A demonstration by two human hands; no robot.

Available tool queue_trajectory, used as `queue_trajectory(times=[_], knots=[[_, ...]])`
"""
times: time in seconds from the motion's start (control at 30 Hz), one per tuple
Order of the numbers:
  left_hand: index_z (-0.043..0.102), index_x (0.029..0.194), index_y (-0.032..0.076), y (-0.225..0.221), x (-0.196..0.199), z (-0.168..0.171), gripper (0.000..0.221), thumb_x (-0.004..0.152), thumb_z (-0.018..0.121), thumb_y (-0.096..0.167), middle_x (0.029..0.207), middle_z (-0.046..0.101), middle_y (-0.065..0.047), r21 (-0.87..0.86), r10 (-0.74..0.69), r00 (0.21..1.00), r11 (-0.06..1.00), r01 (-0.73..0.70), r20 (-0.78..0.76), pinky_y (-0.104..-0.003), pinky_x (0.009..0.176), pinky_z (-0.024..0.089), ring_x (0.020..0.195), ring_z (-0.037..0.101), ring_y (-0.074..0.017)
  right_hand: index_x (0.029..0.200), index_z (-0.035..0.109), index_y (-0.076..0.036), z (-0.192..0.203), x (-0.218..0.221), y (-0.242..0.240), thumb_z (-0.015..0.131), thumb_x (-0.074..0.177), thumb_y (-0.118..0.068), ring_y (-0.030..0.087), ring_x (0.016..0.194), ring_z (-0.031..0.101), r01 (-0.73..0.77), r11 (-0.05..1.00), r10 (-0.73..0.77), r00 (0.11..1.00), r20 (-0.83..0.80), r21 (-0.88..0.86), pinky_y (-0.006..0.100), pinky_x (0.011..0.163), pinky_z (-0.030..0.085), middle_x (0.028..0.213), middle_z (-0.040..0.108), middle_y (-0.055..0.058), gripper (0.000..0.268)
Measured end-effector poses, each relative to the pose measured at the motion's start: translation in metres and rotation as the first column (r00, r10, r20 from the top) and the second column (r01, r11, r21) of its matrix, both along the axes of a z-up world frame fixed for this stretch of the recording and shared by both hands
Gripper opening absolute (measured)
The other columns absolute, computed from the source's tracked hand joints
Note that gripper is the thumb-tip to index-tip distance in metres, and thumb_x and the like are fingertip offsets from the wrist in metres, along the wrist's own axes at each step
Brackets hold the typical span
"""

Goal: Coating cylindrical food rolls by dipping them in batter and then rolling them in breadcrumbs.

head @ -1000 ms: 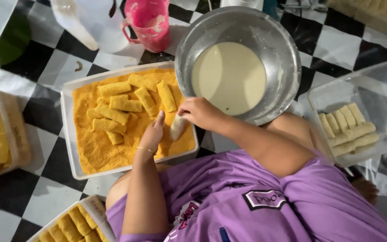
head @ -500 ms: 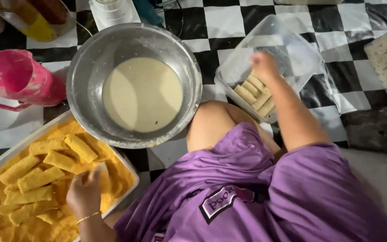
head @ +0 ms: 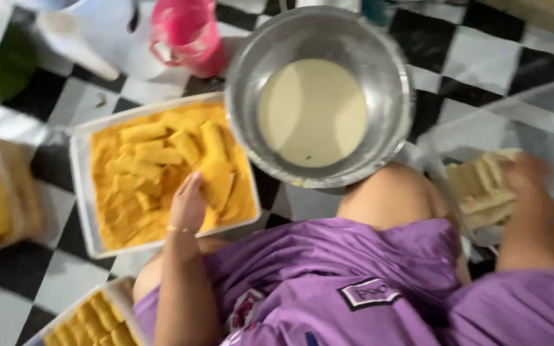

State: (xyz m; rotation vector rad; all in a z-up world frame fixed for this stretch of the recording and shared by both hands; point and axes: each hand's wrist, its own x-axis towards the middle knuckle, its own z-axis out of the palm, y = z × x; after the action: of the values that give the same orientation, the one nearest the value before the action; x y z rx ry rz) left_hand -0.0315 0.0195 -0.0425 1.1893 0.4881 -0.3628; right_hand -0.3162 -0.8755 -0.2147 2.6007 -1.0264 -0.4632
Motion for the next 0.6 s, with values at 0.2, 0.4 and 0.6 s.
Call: queue_trajectory(times=[0.2, 0.4, 0.6], knots=[[0.058, 0.082, 0.001, -0.021, 0.003, 0.018, 0.046, 0.077, 0.089, 0.035, 0.068, 0.058, -0.008, 0.823, -0.64, 0.759, 0.365, 0.435, -0.117, -0.033, 0.058, 0.051, 0.057, 0.053, -0.0206, 0.127, 0.059, 0.004, 0.072, 0.013, 0.067, 0.043, 0.13, -0.036, 0.023, 0.088, 0.062, -0.203, 0.83, -0.433, 0.352, 0.83, 0.52, 0.036, 0.074, 0.056, 0.112, 0.065, 0.014, 0.043], [0.058, 0.113, 0.003, -0.018, 0.007, 0.015, 0.049, 0.066, 0.07, -0.005, 0.109, 0.061, -0.013, 0.875, -0.769, 0.625, 0.389, 0.287, 0.137, -0.04, 0.084, 0.052, 0.092, 0.06, -0.0346, 0.136, 0.054, -0.009, 0.21, 0.168, 0.217, 0.06, 0.105, -0.015, 0.01, 0.117, 0.06, -0.691, 0.219, -0.737, 0.346, 0.58, 0.689, 0.031, 0.115, 0.056, 0.129, 0.059, 0.001, 0.032], [0.068, 0.117, -0.003, -0.016, 0.017, -0.005, 0.067, 0.076, 0.085, 0.047, 0.112, 0.073, -0.027, 0.724, -0.62, 0.748, 0.4, 0.562, -0.239, -0.055, 0.096, 0.055, 0.115, 0.068, -0.0427, 0.114, 0.072, 0.007, 0.202, 0.303, 0.369, 0.082, 0.089, -0.01, 0.036, 0.068, 0.07, -0.485, 0.622, -0.07, 0.748, 0.661, 0.614, 0.046, 0.061, 0.053, 0.094, 0.071, 0.026, 0.031]])
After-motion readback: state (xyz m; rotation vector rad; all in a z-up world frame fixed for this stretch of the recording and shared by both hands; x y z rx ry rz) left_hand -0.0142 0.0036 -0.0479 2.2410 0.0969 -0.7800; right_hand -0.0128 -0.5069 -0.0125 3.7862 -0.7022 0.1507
